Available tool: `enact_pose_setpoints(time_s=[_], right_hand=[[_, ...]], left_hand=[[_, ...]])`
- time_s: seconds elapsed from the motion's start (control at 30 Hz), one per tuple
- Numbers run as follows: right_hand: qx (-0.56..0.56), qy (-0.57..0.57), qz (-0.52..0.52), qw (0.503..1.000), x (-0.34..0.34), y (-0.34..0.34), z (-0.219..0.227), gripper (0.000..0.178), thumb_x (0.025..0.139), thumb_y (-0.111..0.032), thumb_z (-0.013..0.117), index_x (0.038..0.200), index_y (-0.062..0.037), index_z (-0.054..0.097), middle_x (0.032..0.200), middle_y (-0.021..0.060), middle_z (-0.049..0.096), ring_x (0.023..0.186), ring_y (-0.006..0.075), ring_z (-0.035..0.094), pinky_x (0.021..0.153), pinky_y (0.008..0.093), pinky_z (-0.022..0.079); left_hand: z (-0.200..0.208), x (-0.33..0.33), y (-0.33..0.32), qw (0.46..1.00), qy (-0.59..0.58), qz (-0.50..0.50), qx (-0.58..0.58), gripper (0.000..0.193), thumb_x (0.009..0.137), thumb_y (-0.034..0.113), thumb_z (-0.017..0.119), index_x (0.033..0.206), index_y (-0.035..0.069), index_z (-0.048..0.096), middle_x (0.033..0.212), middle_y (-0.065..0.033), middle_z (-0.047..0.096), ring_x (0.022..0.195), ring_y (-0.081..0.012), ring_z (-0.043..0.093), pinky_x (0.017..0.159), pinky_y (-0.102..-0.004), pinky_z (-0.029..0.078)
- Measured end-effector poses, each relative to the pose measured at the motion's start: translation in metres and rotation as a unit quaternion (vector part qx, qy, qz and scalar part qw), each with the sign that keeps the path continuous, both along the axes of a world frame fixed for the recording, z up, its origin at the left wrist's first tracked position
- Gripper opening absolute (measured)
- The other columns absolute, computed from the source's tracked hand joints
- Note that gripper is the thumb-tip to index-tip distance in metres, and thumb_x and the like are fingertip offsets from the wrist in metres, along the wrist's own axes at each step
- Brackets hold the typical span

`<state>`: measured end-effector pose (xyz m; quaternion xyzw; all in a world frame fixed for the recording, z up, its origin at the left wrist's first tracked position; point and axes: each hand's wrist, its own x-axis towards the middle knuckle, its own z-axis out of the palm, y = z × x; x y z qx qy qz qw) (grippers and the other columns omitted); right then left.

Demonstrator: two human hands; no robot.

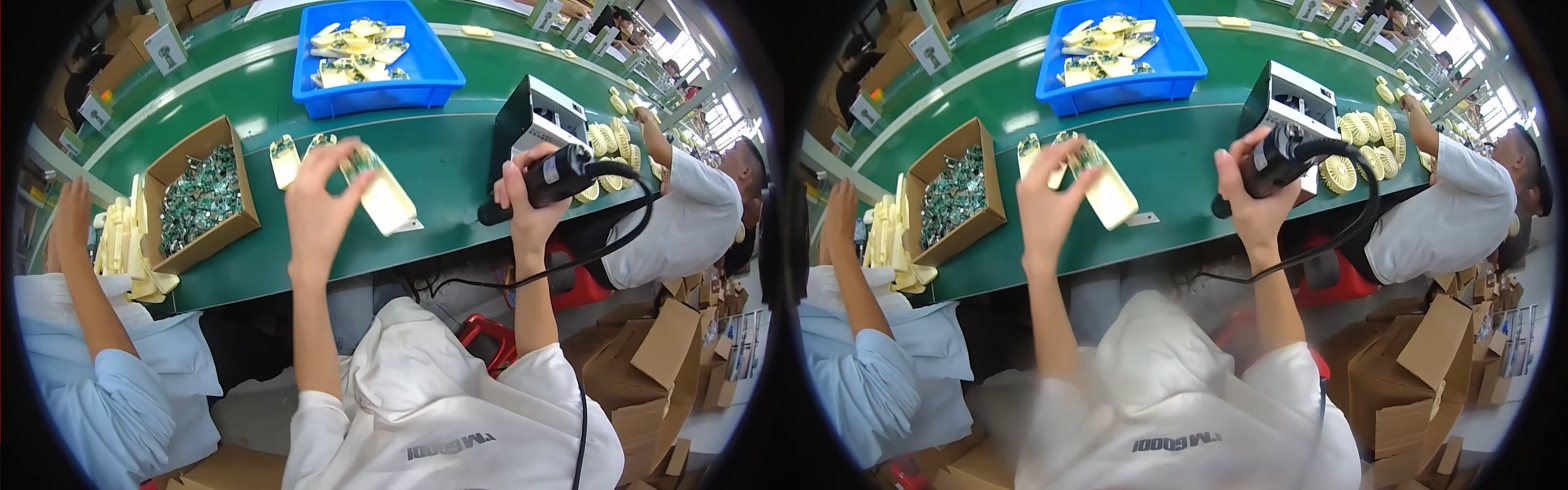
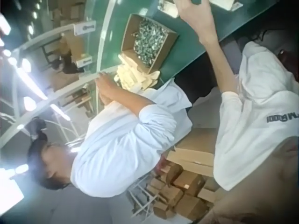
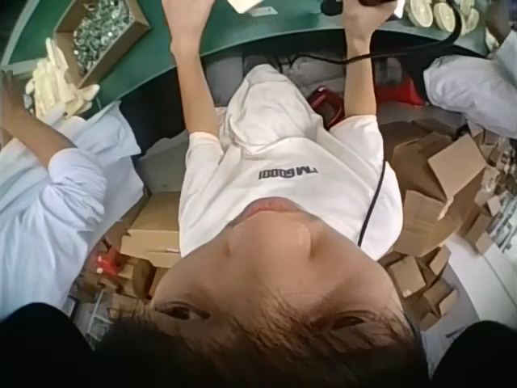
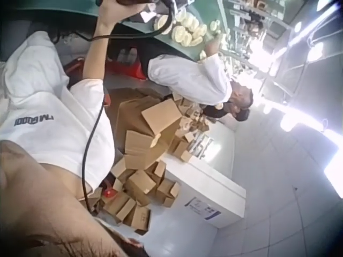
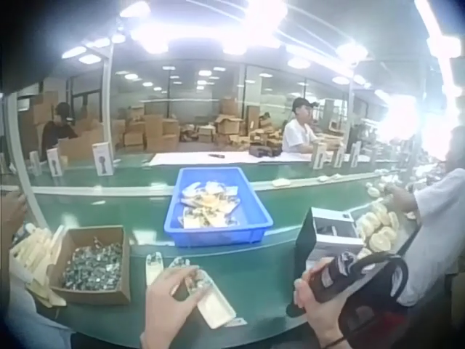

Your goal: The person assembles electronic circuit boards into plastic housings by hand, using a heat gun to secure the components.

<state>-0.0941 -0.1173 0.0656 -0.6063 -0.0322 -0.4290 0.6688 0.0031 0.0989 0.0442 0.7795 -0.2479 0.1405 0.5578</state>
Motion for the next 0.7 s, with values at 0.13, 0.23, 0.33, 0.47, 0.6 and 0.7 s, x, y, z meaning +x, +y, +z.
enact_pose_setpoints(time_s=[0.13, 0.23, 0.33, 0.47, 0.6, 0.7], right_hand=[[-0.005, -0.037, -0.019, 0.999, -0.006, -0.010, -0.005, 0.030, 0.080, 0.011, 0.068, 0.102, -0.0026, 0.051, 0.078, 0.0027, 0.058, 0.059, 0.0061, 0.053, 0.054, 0.0185, 0.043], [-0.064, -0.002, -0.041, 0.997, 0.002, 0.000, -0.012, 0.032, 0.080, 0.011, 0.068, 0.103, -0.0031, 0.050, 0.080, 0.0035, 0.056, 0.059, 0.0074, 0.052, 0.053, 0.0219, 0.043], [-0.120, 0.020, -0.056, 0.991, 0.003, -0.004, -0.017, 0.033, 0.079, 0.012, 0.068, 0.102, -0.0031, 0.050, 0.081, 0.0036, 0.055, 0.062, 0.0078, 0.052, 0.055, 0.0229, 0.043], [-0.153, 0.023, -0.043, 0.987, 0.003, -0.005, -0.014, 0.032, 0.077, 0.012, 0.069, 0.099, -0.0024, 0.052, 0.081, 0.0030, 0.056, 0.069, 0.0073, 0.054, 0.061, 0.0214, 0.044], [-0.093, 0.025, -0.057, 0.994, -0.004, -0.006, -0.014, 0.030, 0.077, 0.012, 0.070, 0.096, -0.0022, 0.052, 0.080, 0.0032, 0.056, 0.070, 0.0078, 0.053, 0.063, 0.0213, 0.044], [-0.079, 0.025, -0.058, 0.995, -0.007, -0.007, -0.012, 0.029, 0.076, 0.011, 0.070, 0.095, -0.0024, 0.052, 0.079, 0.0035, 0.056, 0.068, 0.0081, 0.053, 0.063, 0.0214, 0.045]], left_hand=[[0.043, 0.094, -0.008, 0.958, -0.223, 0.136, 0.123, 0.030, 0.079, 0.024, 0.075, 0.103, 0.007, 0.071, 0.100, -0.0109, 0.068, 0.093, -0.0249, 0.064, 0.082, -0.0343, 0.049], [0.042, 0.183, -0.012, 0.937, -0.211, 0.218, 0.175, 0.034, 0.082, 0.037, 0.071, 0.100, 0.008, 0.072, 0.099, -0.0111, 0.068, 0.094, -0.0263, 0.064, 0.082, -0.0366, 0.050], [0.020, 0.227, -0.026, 0.931, -0.127, 0.248, 0.235, 0.035, 0.083, 0.039, 0.069, 0.101, 0.009, 0.072, 0.100, -0.0119, 0.068, 0.095, -0.0272, 0.064, 0.083, -0.0373, 0.049], [0.002, 0.233, -0.021, 0.910, -0.176, 0.269, 0.261, 0.035, 0.084, 0.038, 0.067, 0.105, 0.010, 0.070, 0.108, -0.0130, 0.065, 0.101, -0.0277, 0.061, 0.086, -0.0371, 0.048], [0.021, 0.187, 0.004, 0.943, -0.173, 0.055, 0.278, 0.032, 0.083, 0.026, 0.071, 0.109, 0.009, 0.066, 0.119, -0.0118, 0.060, 0.110, -0.0286, 0.057, 0.092, -0.0381, 0.046], [0.034, 0.131, 0.030, 0.923, -0.125, -0.084, 0.354, 0.032, 0.077, 0.012, 0.074, 0.107, 0.007, 0.065, 0.120, -0.0104, 0.060, 0.112, -0.0299, 0.056, 0.094, -0.0399, 0.046]])
